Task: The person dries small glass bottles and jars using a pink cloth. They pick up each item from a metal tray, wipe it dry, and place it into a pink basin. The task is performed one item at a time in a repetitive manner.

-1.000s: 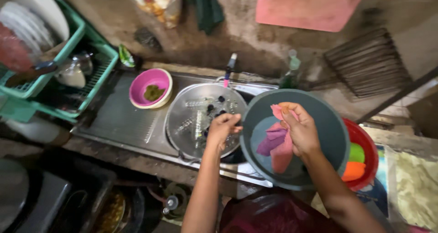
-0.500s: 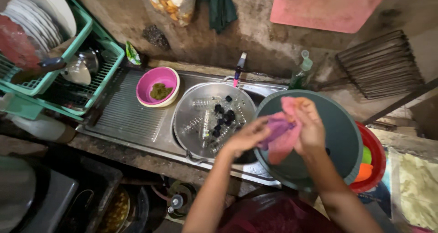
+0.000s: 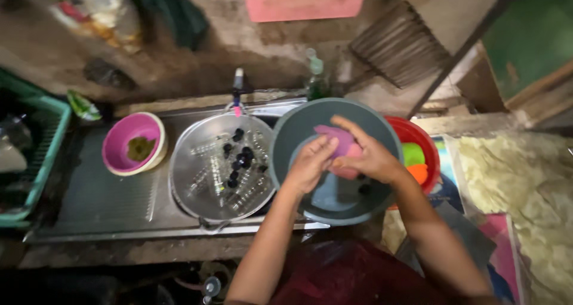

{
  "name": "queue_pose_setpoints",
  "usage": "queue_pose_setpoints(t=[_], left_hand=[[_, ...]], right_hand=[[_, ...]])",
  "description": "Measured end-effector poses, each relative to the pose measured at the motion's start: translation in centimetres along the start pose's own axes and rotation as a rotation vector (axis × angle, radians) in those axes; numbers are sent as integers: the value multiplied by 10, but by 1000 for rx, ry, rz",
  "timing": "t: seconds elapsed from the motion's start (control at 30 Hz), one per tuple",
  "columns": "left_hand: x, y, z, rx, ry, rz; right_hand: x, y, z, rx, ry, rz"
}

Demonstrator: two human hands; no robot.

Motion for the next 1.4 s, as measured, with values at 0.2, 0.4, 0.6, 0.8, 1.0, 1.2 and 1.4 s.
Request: queue_pose_setpoints(t=[0.2,0.4,0.6,0.8,1.0,1.2,1.4], left_hand=[[-32,-56,59,122,-70,-369],[-51,-105,199,-89,-1616,155],[-70,-121,298,-207,-1846,309],[-92,-125,304,-455,-1718,209],[-99,-106,247,-390,-984,-259],[-52,-93,127,-112,156,-391],[13,-60,64,224,-239,-312]], right_hand=[[-28,25,-25,528,-349,-374],[-55,41,-24,449,-623,-458],[-63,47,-13,457,-658,-459],[-64,54,-8,546,-718,-515],[-67,55,-13,485,-717,-495],[-44,47,-43,410,-624,-505],[17,48,-85,469,-339,-700]])
Point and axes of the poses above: each hand's wrist, its own y-axis away from the middle knuckle, its own x-axis out of the palm, z = x × y, the point moved 5 cm from there along -y, towards the middle knuckle, and after that the axes turned 3 degrees about -x, right-handed, at the moved point
